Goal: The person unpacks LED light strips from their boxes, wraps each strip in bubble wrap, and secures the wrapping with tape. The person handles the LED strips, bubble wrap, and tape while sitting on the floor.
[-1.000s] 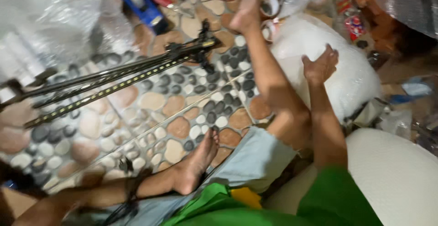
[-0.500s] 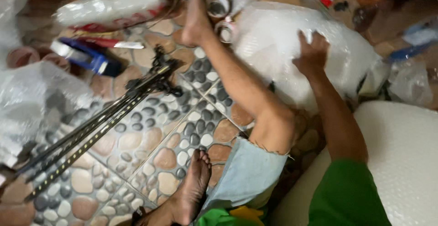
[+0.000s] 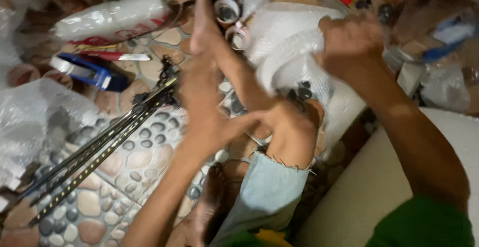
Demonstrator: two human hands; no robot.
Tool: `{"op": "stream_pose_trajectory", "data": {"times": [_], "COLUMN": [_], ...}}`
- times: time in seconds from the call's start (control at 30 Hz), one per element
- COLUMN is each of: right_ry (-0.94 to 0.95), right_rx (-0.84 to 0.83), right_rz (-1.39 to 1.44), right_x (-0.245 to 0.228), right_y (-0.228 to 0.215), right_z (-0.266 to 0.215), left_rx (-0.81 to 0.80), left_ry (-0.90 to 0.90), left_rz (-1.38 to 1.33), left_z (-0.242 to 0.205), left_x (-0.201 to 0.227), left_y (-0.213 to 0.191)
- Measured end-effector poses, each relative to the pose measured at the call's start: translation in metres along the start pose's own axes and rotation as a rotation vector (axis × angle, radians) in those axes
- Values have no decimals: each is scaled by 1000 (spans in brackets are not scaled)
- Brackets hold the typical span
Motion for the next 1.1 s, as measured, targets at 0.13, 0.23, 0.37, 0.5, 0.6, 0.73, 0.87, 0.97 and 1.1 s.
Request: {"op": "stream_pose_trajectory", "data": {"times": [0.13,0.23,0.37,0.5,0.6,0.73,0.87,0.97,1.1], "right_ry": [-212,-500,-628,-674,-836,-883,-1005,-983,-923], "right_rx": [-28,-29,-348,-243,337,1010,775,352,-157], "right_rz": [209,383,462,477,655,534,611,651,660], "right_x": [-54,-108,-217,-279,-311,-344,-389,-421,-400], "right_y": [-79,-106,-68,-80,-91,-52,57,142,151], "right_z": [-51,-59,-60,-66,-88,-158,-202,-178,-162], "left_rx": [-188,-589,-815,-671,-502,-187,-333,-593,-566], "left_ry": [82,-32,-338,-434,-398,25,-180,-546,-645], "left_rz": [72,292,475,703,1043,1177,1044,1045,1027], "left_z": [33,14,-32,-114,-186,-305,-408,-431,-429], "left_x": [23,-22,-80,-153,-169,-180,-226,-285,-291], "left_y": [50,3,-120,-254,-328,-307,-233,-200,-218]}}
Point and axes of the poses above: each hand's wrist, its own z-axis towards the middle knuckle, its own y-axis out of the palm, x = y × z, the point moved 6 cm from there along z, towards the middle knuckle, and after that the axes turned 3 degrees about x, right-handed, at the moved point
